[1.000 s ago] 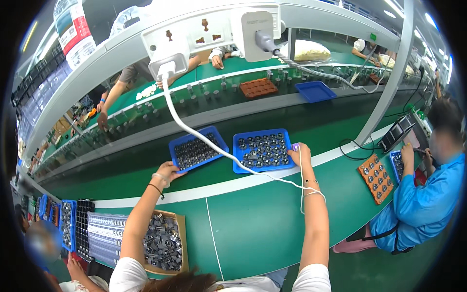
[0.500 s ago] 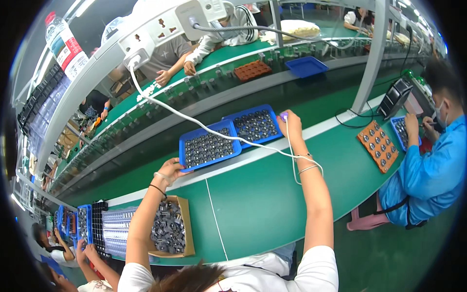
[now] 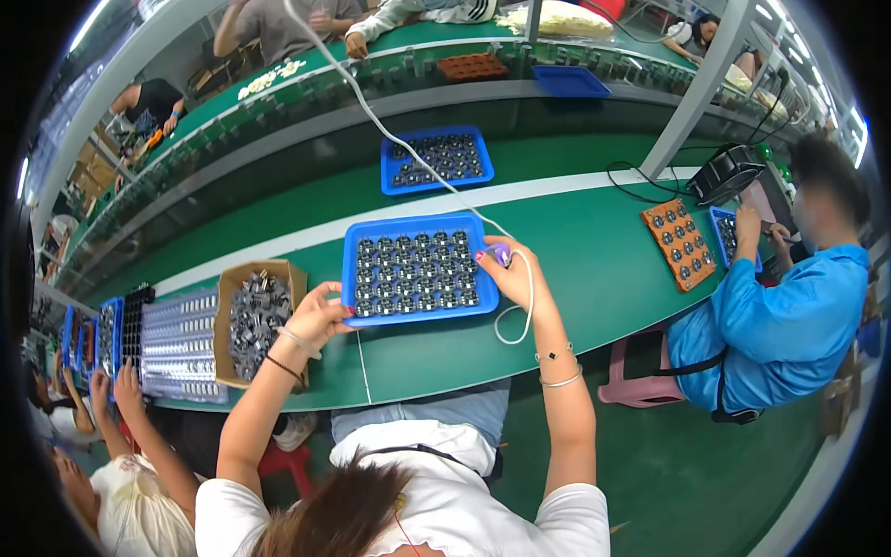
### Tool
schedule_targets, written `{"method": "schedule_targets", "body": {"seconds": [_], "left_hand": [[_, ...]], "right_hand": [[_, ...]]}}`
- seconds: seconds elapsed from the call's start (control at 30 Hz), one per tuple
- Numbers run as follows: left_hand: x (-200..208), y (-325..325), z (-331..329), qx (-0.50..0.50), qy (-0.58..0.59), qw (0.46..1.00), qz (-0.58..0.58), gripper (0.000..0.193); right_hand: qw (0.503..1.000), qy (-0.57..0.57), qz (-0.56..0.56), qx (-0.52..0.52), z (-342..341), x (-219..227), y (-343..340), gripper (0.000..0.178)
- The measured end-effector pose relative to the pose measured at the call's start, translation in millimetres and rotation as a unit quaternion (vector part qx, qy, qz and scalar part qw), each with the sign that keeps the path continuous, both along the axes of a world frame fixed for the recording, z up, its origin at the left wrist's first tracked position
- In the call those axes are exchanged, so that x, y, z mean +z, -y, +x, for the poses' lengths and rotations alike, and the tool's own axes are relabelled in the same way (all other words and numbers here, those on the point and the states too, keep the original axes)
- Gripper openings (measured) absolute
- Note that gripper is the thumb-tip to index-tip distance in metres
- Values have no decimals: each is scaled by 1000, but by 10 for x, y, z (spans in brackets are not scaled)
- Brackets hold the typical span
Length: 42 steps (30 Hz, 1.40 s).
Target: Assemble electronic components into a tray using a handheld tool on an assembly line.
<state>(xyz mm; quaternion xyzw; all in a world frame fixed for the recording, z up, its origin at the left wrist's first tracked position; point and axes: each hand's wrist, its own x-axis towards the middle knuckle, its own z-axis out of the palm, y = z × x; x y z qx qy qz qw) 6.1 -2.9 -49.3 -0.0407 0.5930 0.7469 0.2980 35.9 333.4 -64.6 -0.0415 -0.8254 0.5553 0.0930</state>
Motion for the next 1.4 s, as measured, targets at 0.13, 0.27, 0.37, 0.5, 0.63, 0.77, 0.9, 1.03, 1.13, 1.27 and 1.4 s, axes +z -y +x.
{"method": "schedule_targets", "body": {"seconds": [0.13,0.27,0.37,0.5,0.63,0.77,0.9,1.03,1.13,1.27,1.4], "left_hand": [[-163,59,466,22,2,1000,22,37],[-246,25,690,-4,-56,998,-19,38],[-363,66,792,-17,-67,997,-40,40],[-437,151,900,-23,-299,913,-278,37],[-245,231,849,-44,-291,898,-326,37],[-94,134,838,-19,-301,908,-292,64],[-241,-76,599,37,-303,929,-210,63],[-354,-231,259,81,-341,912,-213,49],[-386,-261,123,86,-350,911,-203,42],[-363,-280,77,87,-338,920,-178,36],[-326,-237,129,83,-338,916,-199,33]], "right_hand": [[999,26,-43,-16,272,-30,77,54],[995,-52,-19,-86,522,-29,255,57],[997,20,-59,-49,558,-14,16,55],[985,160,-67,14,571,-15,11,51],[993,94,-68,-13,485,25,170,47],[989,137,-55,-21,463,78,275,47],[988,137,-62,-40,451,50,304,47],[984,161,-63,-46,511,39,265,48],[981,176,-66,-45,575,70,310,48],[978,188,-71,-52,663,90,309,49],[978,194,-55,-47,669,88,317,48]]}}
